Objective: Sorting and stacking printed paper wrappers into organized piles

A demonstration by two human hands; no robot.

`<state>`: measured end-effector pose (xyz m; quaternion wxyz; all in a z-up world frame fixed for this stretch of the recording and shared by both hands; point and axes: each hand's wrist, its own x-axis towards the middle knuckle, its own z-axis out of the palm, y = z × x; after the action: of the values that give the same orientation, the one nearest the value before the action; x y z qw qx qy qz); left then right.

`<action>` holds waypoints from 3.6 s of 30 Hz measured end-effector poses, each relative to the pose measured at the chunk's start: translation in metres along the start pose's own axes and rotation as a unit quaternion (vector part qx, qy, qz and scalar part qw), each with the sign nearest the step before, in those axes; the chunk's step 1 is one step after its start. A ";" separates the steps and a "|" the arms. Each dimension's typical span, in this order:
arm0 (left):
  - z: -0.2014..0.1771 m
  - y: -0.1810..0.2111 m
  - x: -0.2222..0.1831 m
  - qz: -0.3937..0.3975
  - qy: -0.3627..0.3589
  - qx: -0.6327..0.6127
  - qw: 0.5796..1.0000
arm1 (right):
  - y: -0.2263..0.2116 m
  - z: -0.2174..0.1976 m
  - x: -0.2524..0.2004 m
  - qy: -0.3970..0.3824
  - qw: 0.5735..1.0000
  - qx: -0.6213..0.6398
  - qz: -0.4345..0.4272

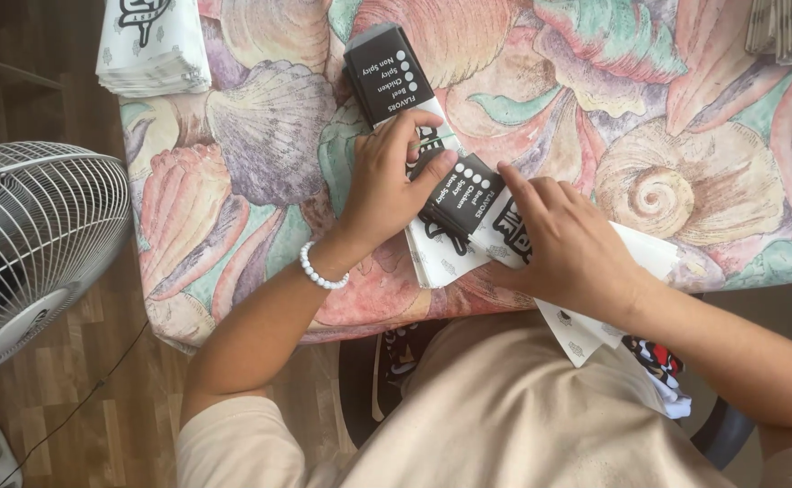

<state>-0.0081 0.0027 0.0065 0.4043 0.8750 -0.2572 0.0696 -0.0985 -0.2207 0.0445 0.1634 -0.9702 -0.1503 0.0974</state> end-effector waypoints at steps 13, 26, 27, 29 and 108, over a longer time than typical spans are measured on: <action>-0.001 -0.003 0.002 0.011 -0.023 0.005 1.000 | 0.036 -0.037 0.007 -0.154 0.948 0.248 0.126; 0.001 0.039 0.005 0.209 -0.058 0.172 0.961 | 0.055 -0.033 -0.005 -0.144 0.919 0.322 0.178; 0.002 0.042 0.006 0.237 -0.081 0.206 0.946 | 0.052 -0.035 -0.004 -0.132 0.895 0.396 0.155; 0.003 0.044 0.010 0.266 -0.103 0.240 0.928 | 0.055 -0.035 -0.005 -0.120 0.866 0.466 0.132; -0.009 0.015 0.019 -0.172 0.119 -0.236 0.949 | -0.034 -0.012 0.100 0.193 0.951 0.235 -0.061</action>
<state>0.0014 -0.0061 0.0287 0.6324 0.7711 -0.0614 0.0399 -0.0104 -0.1615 0.0536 0.4185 -0.8934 -0.1477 -0.0696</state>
